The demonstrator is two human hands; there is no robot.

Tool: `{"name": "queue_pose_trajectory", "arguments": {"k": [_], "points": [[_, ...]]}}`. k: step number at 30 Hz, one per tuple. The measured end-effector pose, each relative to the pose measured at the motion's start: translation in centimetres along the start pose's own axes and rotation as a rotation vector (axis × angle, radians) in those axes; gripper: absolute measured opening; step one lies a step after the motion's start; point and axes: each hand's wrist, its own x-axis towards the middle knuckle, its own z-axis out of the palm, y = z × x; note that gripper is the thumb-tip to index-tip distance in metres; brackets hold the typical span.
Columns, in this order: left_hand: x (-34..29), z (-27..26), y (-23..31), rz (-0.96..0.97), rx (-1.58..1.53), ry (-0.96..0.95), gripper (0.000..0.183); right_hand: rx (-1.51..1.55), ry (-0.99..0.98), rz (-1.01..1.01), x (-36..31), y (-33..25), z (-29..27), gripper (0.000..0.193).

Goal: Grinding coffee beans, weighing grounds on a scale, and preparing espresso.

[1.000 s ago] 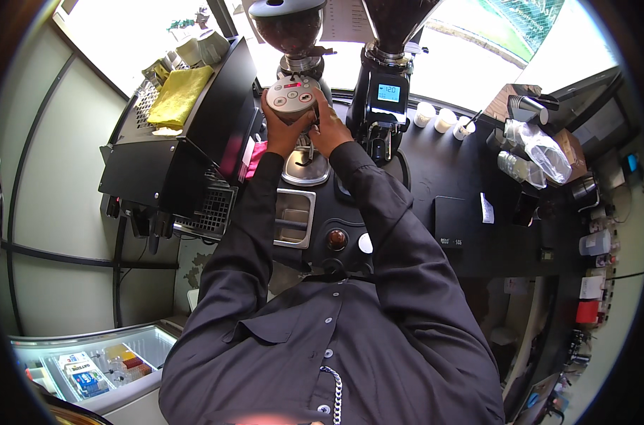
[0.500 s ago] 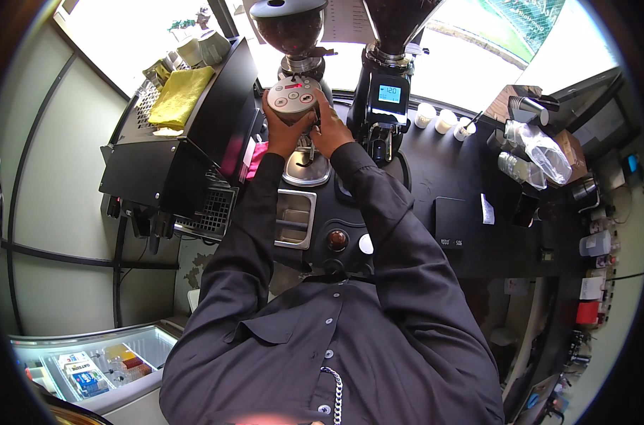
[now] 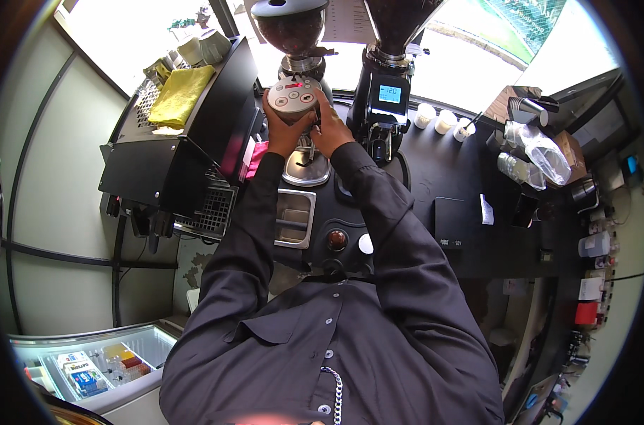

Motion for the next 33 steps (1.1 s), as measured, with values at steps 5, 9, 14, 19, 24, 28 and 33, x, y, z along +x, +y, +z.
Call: {"name": "queue_pose_trajectory", "arguments": {"k": [5, 9, 14, 19, 24, 28, 33], "points": [[-0.2, -0.6, -0.1, -0.001, 0.026, 0.009, 0.127, 0.085, -0.082, 0.075, -0.1, -1.3, -0.3, 0.094], [-0.1, -0.4, -0.3, -0.002, 0.052, 0.009, 0.128, 0.078, -0.081, 0.099, 0.0, -1.2, -0.4, 0.094], [-0.1, -0.4, -0.3, 0.003, 0.012, 0.006, 0.127, 0.064, -0.08, 0.104, -0.1, -1.3, -0.4, 0.094], [-0.1, -0.6, -0.5, 0.001, 0.028, 0.009, 0.127, 0.08, -0.084, 0.099, 0.0, -1.0, -0.1, 0.093], [0.0, -0.4, -0.4, -0.011, 0.041, 0.001, 0.127, 0.005, -0.015, 0.025, 0.0, 0.0, 0.2, 0.092], [-0.1, -0.7, -0.3, -0.015, 0.03, 0.007, 0.127, 0.016, -0.036, 0.039, 0.1, -0.3, 0.2, 0.091], [-0.3, -0.3, 0.6, -0.016, 0.042, 0.007, 0.126, 0.02, -0.013, -0.001, 0.0, -0.1, 0.1, 0.09]]}}
